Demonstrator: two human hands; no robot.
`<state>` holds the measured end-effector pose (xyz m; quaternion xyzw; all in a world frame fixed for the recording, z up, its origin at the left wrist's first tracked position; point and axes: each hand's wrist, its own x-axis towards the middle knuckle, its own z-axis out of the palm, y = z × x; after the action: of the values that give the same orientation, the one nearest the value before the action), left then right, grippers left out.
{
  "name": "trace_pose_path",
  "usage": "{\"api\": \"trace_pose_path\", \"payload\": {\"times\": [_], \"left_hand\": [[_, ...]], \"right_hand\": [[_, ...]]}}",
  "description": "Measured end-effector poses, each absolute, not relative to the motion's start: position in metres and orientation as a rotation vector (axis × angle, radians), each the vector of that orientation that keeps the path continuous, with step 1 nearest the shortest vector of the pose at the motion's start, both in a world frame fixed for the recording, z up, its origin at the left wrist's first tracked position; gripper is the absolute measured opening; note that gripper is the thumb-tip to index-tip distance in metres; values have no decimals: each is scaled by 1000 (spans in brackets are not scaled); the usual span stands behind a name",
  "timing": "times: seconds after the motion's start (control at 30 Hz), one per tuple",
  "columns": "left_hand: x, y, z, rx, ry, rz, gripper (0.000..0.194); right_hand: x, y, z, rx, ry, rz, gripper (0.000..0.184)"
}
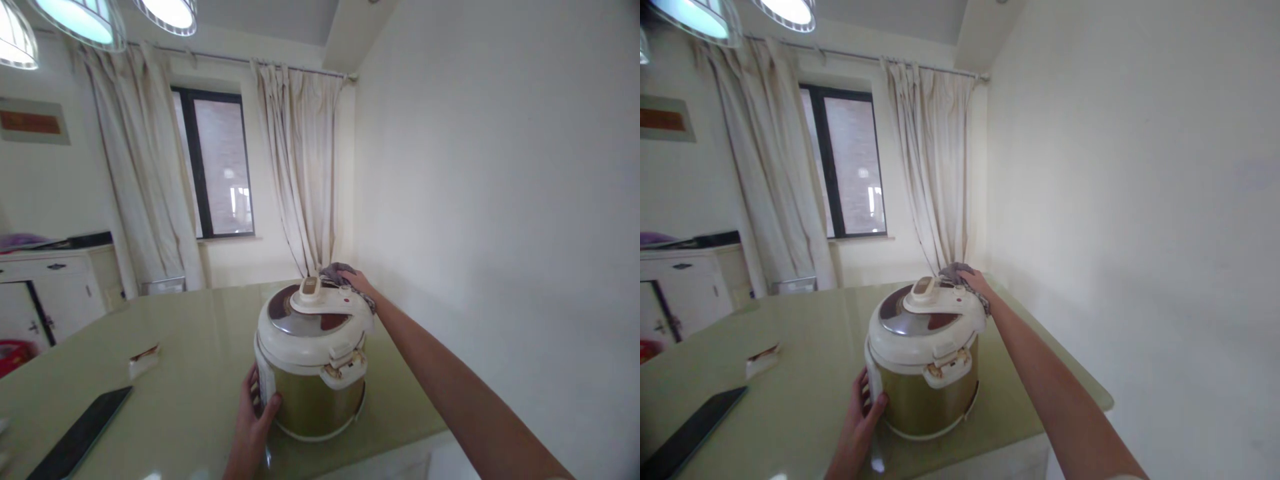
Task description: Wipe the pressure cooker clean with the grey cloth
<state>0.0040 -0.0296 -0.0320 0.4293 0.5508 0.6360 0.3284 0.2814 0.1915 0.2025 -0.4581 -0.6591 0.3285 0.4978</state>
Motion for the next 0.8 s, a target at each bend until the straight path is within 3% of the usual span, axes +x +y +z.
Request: {"api": "trace_pose_path", "payload": {"times": [0.27,0.53,0.8], "left_hand": [[12,-35,-12,1141,1406,1580,113],[15,-40,-4,1210,1409,1574,106],[12,-37,-9,1212,1418,1591,98]], "right_hand": [[317,122,191,-973,-1476,805,48],[323,14,163,-829,-1605,71,38],[250,-10,225,-715,-2318,-218,37]]}}
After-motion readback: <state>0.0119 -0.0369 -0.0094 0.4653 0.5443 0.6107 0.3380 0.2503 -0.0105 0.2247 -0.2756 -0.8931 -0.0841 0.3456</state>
